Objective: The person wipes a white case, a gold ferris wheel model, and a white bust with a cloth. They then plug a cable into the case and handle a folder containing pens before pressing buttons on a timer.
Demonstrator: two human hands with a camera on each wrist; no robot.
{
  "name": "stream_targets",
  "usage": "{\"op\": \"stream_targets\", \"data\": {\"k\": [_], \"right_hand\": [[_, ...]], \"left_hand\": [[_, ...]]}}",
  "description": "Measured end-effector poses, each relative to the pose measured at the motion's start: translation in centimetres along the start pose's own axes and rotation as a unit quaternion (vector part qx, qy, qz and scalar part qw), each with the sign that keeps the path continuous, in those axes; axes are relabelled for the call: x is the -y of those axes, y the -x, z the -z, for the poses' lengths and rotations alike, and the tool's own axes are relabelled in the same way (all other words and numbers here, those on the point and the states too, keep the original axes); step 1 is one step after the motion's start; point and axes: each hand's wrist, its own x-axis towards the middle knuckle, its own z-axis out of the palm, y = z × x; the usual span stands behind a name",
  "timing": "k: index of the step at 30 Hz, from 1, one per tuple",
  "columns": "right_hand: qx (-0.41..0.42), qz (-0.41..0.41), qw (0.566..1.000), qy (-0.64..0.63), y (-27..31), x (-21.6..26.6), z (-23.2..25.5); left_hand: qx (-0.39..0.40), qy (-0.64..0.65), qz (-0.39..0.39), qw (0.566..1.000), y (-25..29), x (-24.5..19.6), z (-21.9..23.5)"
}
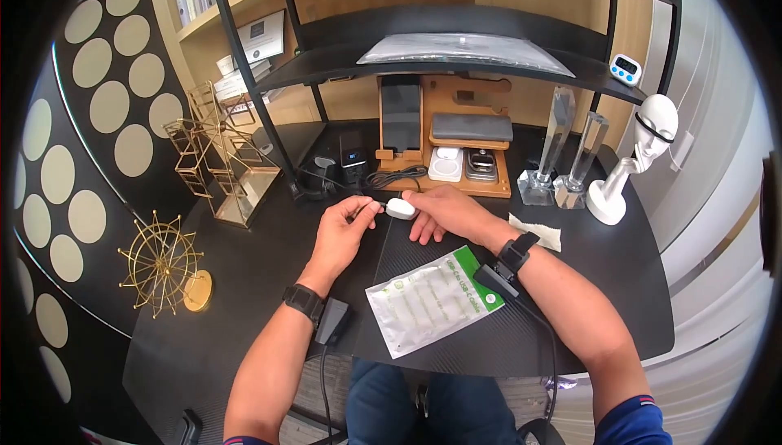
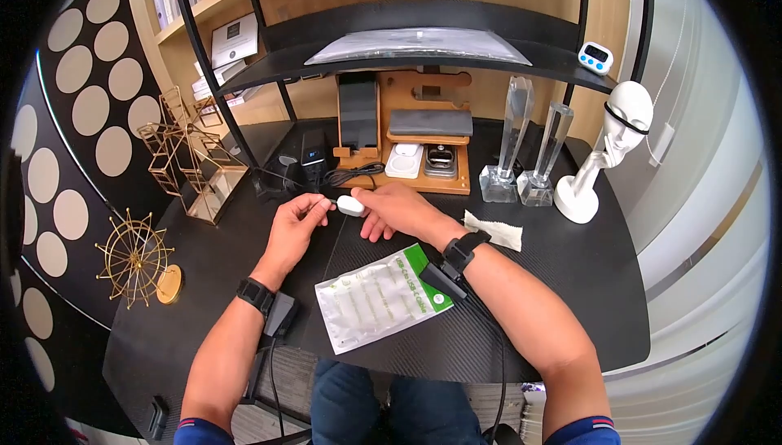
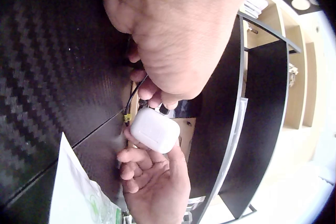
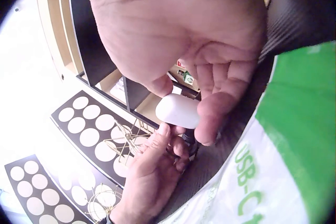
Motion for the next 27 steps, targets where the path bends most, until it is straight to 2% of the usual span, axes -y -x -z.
{"op": "stream_targets", "data": {"k": [2,6,8,12,15,20,27], "right_hand": [[0.006,0.001,1.0,0.019,-0.1,-0.2,-0.1],[0.01,-0.002,1.0,0.007,-0.1,-0.4,-0.1],[-0.041,0.045,0.996,-0.061,-0.2,-0.9,-0.5],[-0.061,0.061,0.994,-0.069,-0.4,-1.2,-0.1],[-0.03,0.037,0.997,-0.066,-0.7,-1.2,0.1],[0.01,0.001,1.0,0.023,0.4,0.2,-0.5],[0.055,0.035,0.997,0.051,-0.1,-0.5,-0.3]], "left_hand": [[-0.01,0.003,0.02,1.0,0.0,0.0,-0.1],[-0.011,0.015,0.0,1.0,0.1,0.0,-0.2],[0.013,0.024,-0.005,1.0,0.1,0.3,-0.2],[0.024,0.017,-0.009,1.0,0.2,0.3,-0.4],[0.019,0.021,-0.011,1.0,0.2,-0.1,-0.3],[-0.005,0.06,-0.015,0.998,0.1,-0.5,-0.3],[-0.002,0.06,-0.003,0.998,0.0,0.1,-0.2]]}}
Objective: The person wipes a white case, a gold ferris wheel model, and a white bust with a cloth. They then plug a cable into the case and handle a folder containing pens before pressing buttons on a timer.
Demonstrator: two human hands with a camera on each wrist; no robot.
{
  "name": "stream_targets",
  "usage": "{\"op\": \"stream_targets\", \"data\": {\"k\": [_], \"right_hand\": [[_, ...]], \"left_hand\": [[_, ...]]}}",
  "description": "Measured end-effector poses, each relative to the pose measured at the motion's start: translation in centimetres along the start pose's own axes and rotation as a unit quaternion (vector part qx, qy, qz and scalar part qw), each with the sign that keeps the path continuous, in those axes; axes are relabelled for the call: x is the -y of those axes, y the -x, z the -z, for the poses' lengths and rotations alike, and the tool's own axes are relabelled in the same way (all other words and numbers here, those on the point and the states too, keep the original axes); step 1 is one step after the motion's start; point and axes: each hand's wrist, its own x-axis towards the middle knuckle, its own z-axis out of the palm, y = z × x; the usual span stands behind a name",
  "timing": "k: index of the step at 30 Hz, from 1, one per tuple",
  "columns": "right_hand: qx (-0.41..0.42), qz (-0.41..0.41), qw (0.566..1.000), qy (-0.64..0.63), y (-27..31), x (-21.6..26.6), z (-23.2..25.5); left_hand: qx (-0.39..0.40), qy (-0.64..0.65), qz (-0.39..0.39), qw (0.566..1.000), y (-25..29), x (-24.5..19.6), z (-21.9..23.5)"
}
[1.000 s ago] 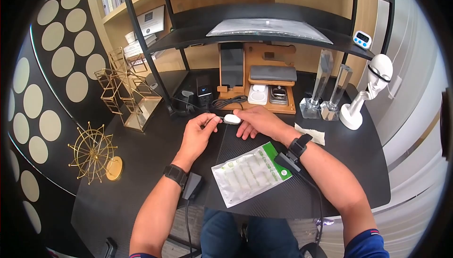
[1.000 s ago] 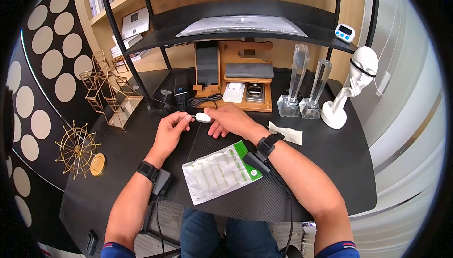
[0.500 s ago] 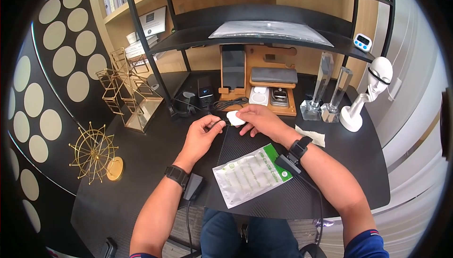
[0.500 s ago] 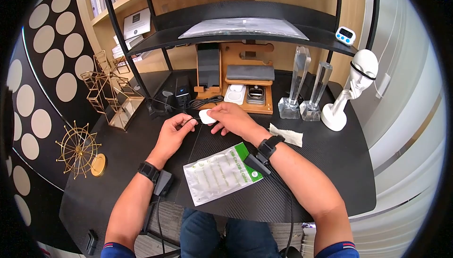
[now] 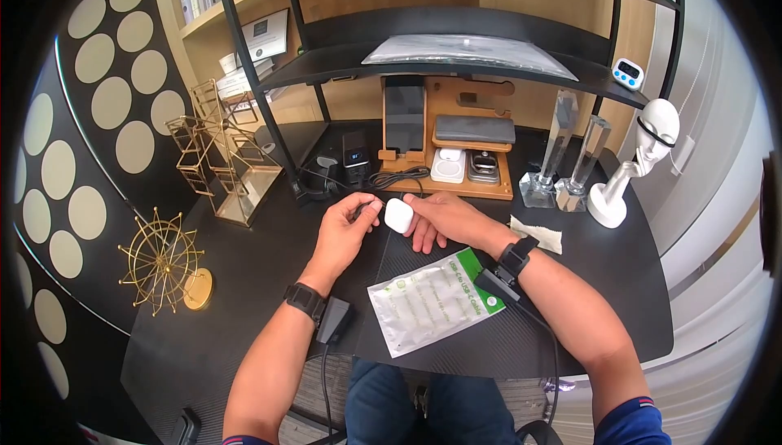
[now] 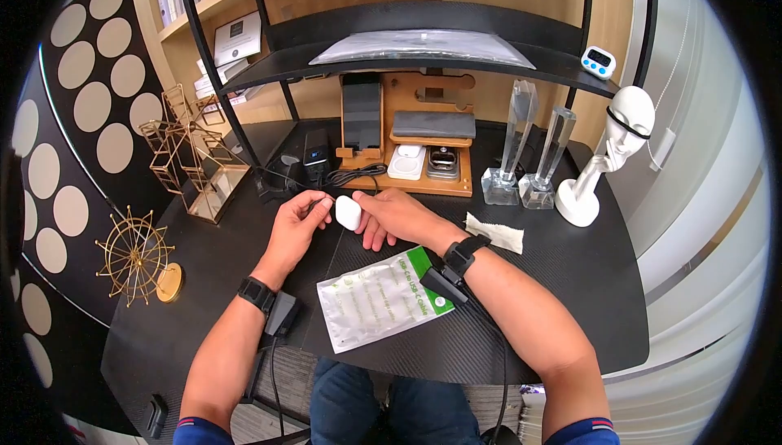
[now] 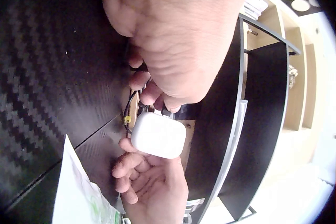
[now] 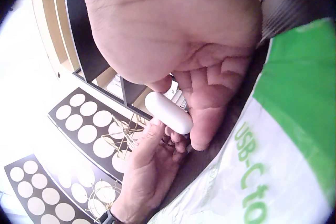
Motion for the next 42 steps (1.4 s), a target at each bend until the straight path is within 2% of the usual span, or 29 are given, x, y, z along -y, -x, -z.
{"op": "stream_targets", "data": {"k": [30,36,42], "right_hand": [[-0.016,-0.014,0.999,-0.029,-0.03,-0.36,-0.1],[-0.039,-0.037,0.997,-0.062,0.1,-0.07,-0.04],[-0.081,-0.032,0.992,-0.088,-0.1,-0.46,-0.1]], "left_hand": [[-0.005,0.006,-0.002,1.0,-0.01,-0.15,-0.09],[0.019,0.02,-0.018,0.999,-0.04,0.12,-0.16],[0.059,-0.063,-0.006,0.996,0.15,-0.2,0.1]]}}
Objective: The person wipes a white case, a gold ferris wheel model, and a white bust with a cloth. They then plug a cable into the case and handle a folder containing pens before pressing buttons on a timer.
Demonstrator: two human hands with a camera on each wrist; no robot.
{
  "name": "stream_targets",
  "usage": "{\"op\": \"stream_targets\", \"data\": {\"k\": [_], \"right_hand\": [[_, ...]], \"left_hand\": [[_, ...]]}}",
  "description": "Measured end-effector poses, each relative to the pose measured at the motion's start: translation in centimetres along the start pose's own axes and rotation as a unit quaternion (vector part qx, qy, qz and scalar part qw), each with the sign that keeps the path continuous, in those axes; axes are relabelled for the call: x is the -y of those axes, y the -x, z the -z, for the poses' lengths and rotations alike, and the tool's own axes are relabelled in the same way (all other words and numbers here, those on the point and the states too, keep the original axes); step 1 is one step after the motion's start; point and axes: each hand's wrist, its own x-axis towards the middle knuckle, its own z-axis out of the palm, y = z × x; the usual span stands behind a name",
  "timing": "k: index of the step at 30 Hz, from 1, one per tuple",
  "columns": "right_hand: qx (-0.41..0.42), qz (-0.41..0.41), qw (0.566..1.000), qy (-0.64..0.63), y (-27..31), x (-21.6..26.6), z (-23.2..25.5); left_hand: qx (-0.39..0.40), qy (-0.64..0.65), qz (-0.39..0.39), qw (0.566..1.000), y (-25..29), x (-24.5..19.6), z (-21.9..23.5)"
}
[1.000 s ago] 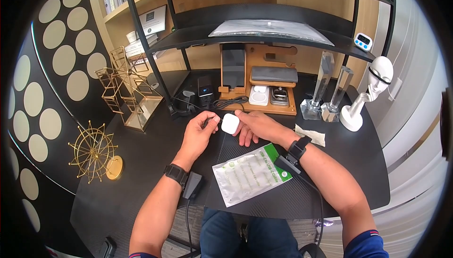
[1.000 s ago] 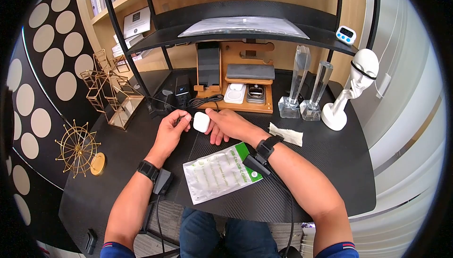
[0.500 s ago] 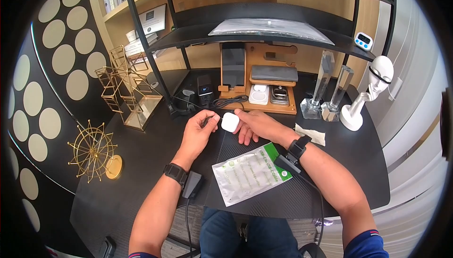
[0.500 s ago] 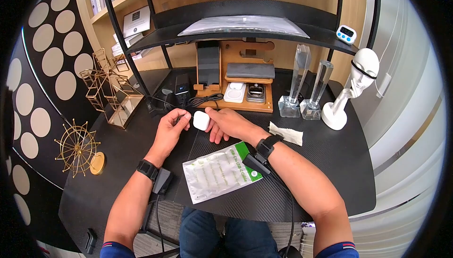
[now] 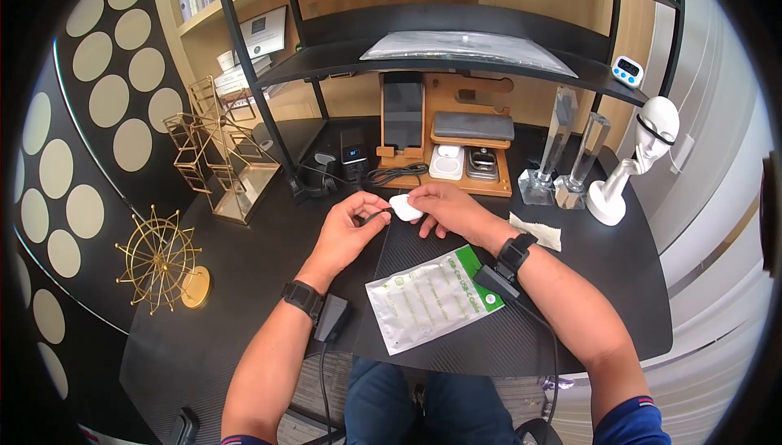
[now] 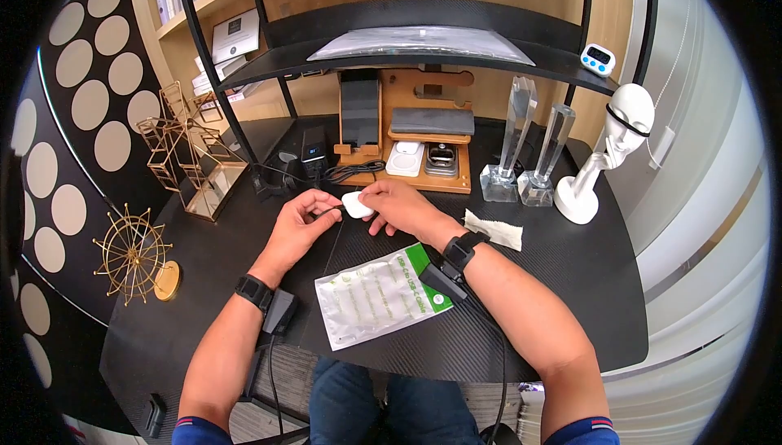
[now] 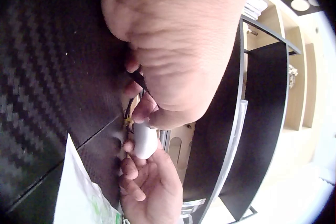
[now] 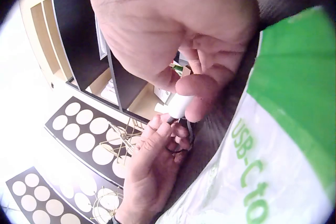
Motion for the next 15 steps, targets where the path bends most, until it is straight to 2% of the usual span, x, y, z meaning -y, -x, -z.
{"op": "stream_targets", "data": {"k": [2,6,8,12,15], "right_hand": [[-0.011,0.01,1.0,-0.008,-0.1,-0.1,0.0],[-0.008,0.019,1.0,-0.017,-0.3,-0.8,0.1],[-0.01,0.028,0.999,-0.017,-0.5,-0.9,0.1],[0.005,0.03,0.999,-0.01,-0.7,-0.9,0.3],[0.007,0.027,1.0,-0.015,-0.5,-1.1,0.3]], "left_hand": [[0.023,0.017,-0.003,1.0,0.1,0.1,0.1],[0.018,0.073,0.011,0.997,0.2,-0.5,-0.4],[0.016,0.02,0.026,0.999,0.3,-1.1,-0.3],[0.037,0.022,0.008,0.999,0.1,-0.3,-0.1],[0.04,0.01,0.023,0.999,0.2,0.0,-0.2]]}}
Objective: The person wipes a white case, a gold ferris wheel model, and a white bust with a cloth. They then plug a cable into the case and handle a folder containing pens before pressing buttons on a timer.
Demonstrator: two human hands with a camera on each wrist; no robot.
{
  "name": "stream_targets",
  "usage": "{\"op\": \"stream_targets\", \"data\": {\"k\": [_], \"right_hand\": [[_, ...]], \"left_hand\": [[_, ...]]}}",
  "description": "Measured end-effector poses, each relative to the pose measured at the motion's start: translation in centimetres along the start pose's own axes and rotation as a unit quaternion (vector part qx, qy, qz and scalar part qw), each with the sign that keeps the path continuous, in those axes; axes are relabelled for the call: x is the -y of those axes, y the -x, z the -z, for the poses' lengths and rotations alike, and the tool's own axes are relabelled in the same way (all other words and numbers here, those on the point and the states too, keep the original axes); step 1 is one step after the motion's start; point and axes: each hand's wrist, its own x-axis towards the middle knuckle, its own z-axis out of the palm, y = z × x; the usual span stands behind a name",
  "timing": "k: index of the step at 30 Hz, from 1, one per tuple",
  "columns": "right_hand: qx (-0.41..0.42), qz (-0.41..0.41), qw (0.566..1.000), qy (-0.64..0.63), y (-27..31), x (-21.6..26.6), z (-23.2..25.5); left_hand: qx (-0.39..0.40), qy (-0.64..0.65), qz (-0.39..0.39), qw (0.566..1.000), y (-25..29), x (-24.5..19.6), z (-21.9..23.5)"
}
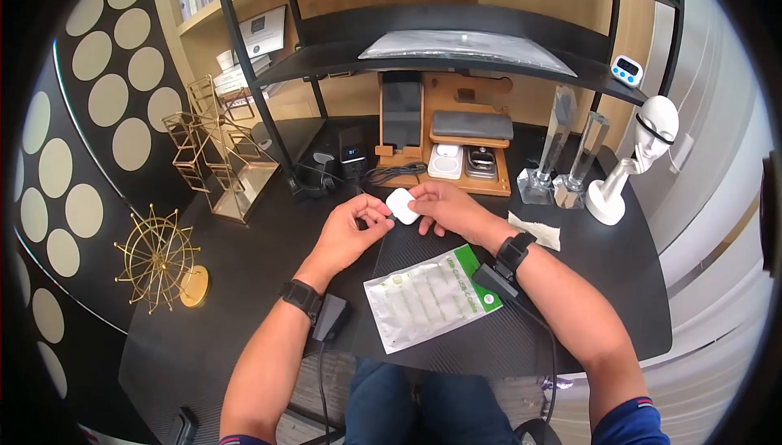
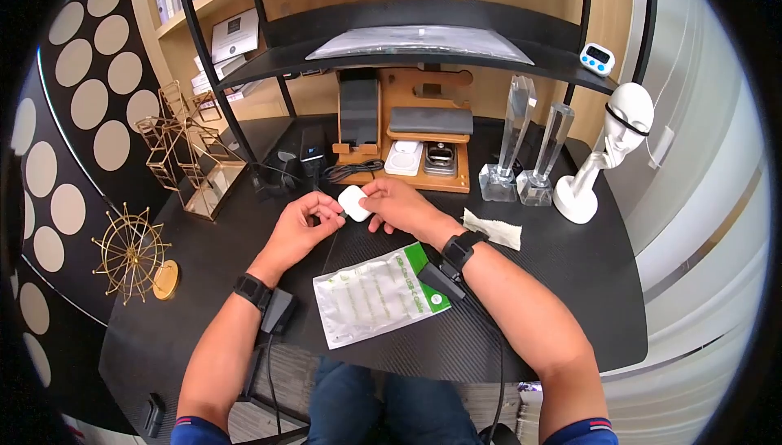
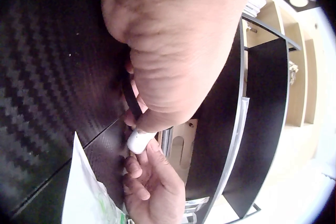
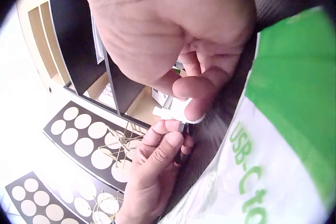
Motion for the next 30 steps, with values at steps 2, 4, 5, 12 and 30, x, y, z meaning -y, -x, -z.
{"op": "stream_targets", "data": {"k": [2,4,5,12,30], "right_hand": [[0.005,0.005,1.0,0.003,0.05,0.26,0.09],[0.006,0.006,1.0,0.005,-0.01,0.19,0.13],[0.007,0.006,1.0,0.008,-0.05,0.19,0.14],[0.019,0.01,1.0,0.0,-0.11,0.01,0.38],[0.019,0.009,0.999,0.029,0.09,0.31,0.29]], "left_hand": [[-0.01,-0.006,-0.014,1.0,-0.25,0.27,0.02],[-0.011,0.004,-0.011,1.0,-0.24,0.35,-0.08],[-0.014,0.014,-0.008,1.0,-0.19,0.33,-0.07],[-0.011,-0.029,-0.017,0.999,-0.23,0.35,0.0],[-0.014,-0.027,0.011,0.999,-0.2,0.4,0.04]]}}
